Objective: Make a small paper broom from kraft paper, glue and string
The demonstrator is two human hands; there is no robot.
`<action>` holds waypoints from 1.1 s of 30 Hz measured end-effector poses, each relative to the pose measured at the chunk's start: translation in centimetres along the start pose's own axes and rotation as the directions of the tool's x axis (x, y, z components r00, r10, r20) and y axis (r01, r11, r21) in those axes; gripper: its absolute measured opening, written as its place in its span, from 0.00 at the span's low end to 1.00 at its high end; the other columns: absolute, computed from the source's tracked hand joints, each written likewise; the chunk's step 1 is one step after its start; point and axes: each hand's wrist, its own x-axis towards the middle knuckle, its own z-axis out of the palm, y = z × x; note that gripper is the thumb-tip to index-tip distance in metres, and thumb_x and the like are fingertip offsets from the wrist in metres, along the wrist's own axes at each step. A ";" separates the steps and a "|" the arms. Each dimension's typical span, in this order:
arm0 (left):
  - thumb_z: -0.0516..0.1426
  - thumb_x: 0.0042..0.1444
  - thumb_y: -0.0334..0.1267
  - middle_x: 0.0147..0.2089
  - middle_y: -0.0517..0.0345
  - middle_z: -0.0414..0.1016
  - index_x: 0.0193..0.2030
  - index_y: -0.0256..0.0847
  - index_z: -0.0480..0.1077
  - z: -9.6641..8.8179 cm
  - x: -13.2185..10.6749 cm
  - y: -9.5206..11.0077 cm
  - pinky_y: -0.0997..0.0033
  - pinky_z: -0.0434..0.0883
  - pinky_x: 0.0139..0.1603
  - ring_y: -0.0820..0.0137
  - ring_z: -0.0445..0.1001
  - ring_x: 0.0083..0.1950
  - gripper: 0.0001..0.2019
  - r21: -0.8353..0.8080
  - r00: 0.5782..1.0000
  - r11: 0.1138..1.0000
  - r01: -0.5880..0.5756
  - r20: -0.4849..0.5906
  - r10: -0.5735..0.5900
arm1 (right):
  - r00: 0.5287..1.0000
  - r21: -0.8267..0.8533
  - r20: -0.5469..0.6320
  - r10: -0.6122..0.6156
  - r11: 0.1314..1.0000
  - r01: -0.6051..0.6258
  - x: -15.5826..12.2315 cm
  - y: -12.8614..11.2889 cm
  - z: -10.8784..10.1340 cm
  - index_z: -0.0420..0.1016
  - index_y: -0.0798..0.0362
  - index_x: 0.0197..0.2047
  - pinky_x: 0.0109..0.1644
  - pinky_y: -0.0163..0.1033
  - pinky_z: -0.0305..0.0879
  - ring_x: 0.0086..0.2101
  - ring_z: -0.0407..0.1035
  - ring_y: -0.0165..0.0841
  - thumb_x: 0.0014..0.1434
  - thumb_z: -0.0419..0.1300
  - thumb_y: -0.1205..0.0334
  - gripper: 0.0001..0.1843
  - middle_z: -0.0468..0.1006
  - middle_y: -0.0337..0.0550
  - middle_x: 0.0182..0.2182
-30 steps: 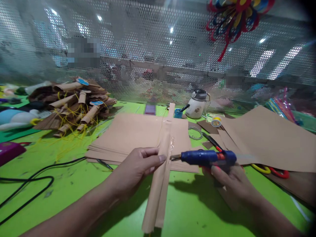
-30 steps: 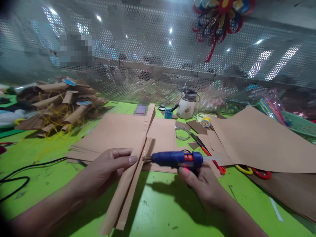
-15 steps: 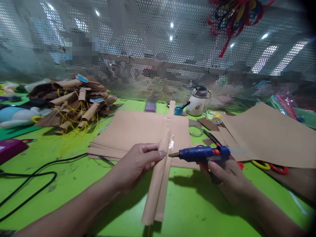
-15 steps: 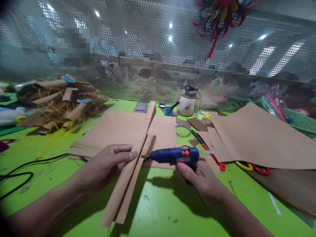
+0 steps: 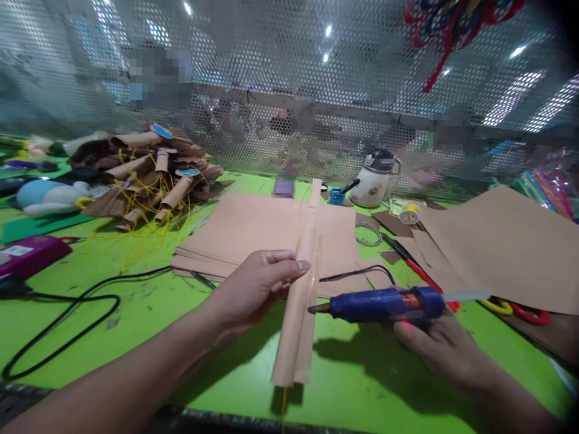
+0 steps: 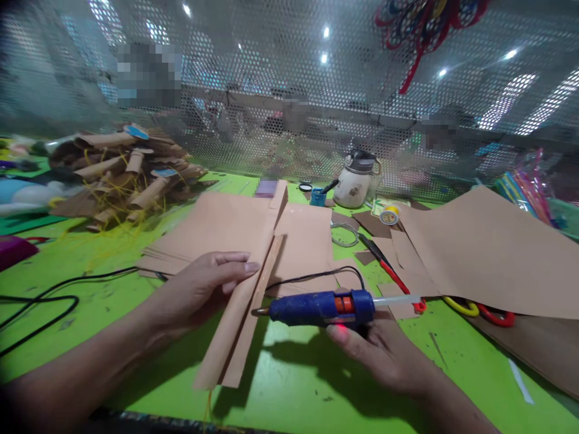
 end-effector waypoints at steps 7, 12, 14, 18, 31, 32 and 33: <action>0.64 0.49 0.38 0.18 0.67 0.59 0.18 0.38 0.65 0.0 0.1 0.0 0.75 0.59 0.31 0.77 0.60 0.24 0.15 0.006 1.000 1.000 -0.009 -0.019 0.009 | 1.000 -0.001 0.009 -0.025 1.000 0.025 -0.3 0.8 -0.3 0.79 0.50 0.41 0.32 0.40 0.67 0.29 0.68 0.37 0.60 0.61 0.54 0.11 0.75 0.44 0.28; 0.63 0.50 0.38 0.18 0.66 0.60 0.18 0.38 0.65 0.0 0.2 0.0 0.75 0.56 0.27 0.78 0.57 0.22 0.15 0.033 1.000 0.999 -0.005 -0.010 0.005 | 0.992 -0.005 -0.119 -0.036 0.999 0.035 0.2 0.9 -0.6 0.80 0.50 0.37 0.32 0.39 0.66 0.29 0.68 0.36 0.59 0.62 0.54 0.09 0.76 0.44 0.28; 0.63 0.49 0.38 0.18 0.67 0.60 0.18 0.38 0.65 0.1 0.1 0.0 0.75 0.55 0.26 0.78 0.56 0.22 0.15 0.043 1.000 0.999 0.004 -0.013 -0.003 | 0.990 -0.006 -0.137 -0.037 0.999 0.037 0.6 0.3 -0.6 0.80 0.50 0.37 0.33 0.39 0.67 0.31 0.69 0.37 0.59 0.62 0.53 0.10 0.76 0.45 0.28; 0.64 0.48 0.38 0.18 0.67 0.60 0.19 0.38 0.65 0.3 -0.1 0.0 0.76 0.54 0.25 0.79 0.56 0.22 0.14 0.052 1.000 0.999 0.015 -0.014 -0.014 | 0.986 0.023 -0.163 -0.026 0.999 0.030 1.0 -0.6 -0.3 0.80 0.51 0.36 0.35 0.41 0.68 0.31 0.69 0.38 0.58 0.63 0.52 0.12 0.76 0.45 0.28; 0.61 0.52 0.34 0.20 0.65 0.64 0.22 0.36 0.70 -0.3 0.3 -0.1 0.77 0.61 0.29 0.79 0.59 0.22 0.10 -0.051 0.999 0.998 0.029 -0.030 -0.030 | 0.995 0.021 0.098 -0.018 1.000 0.016 -0.2 -0.2 -0.5 0.79 0.52 0.39 0.26 0.36 0.67 0.25 0.68 0.34 0.60 0.60 0.52 0.13 0.74 0.42 0.25; 0.61 0.52 0.34 0.22 0.64 0.66 0.23 0.36 0.70 -0.3 0.3 -0.1 0.77 0.62 0.29 0.78 0.61 0.23 0.09 -0.051 0.999 0.998 0.030 -0.035 -0.031 | 0.998 0.025 0.065 -0.025 0.999 0.024 -0.1 -0.2 -0.4 0.79 0.52 0.38 0.27 0.36 0.68 0.26 0.68 0.34 0.60 0.61 0.52 0.12 0.74 0.43 0.25; 0.61 0.52 0.34 0.23 0.62 0.68 0.24 0.36 0.71 -0.3 0.3 -0.1 0.77 0.63 0.31 0.78 0.63 0.24 0.08 -0.051 0.999 0.998 0.026 -0.038 -0.028 | 0.999 0.031 0.024 -0.034 0.999 0.033 -0.1 -0.2 -0.4 0.79 0.53 0.37 0.28 0.36 0.68 0.27 0.68 0.34 0.59 0.62 0.52 0.12 0.74 0.43 0.26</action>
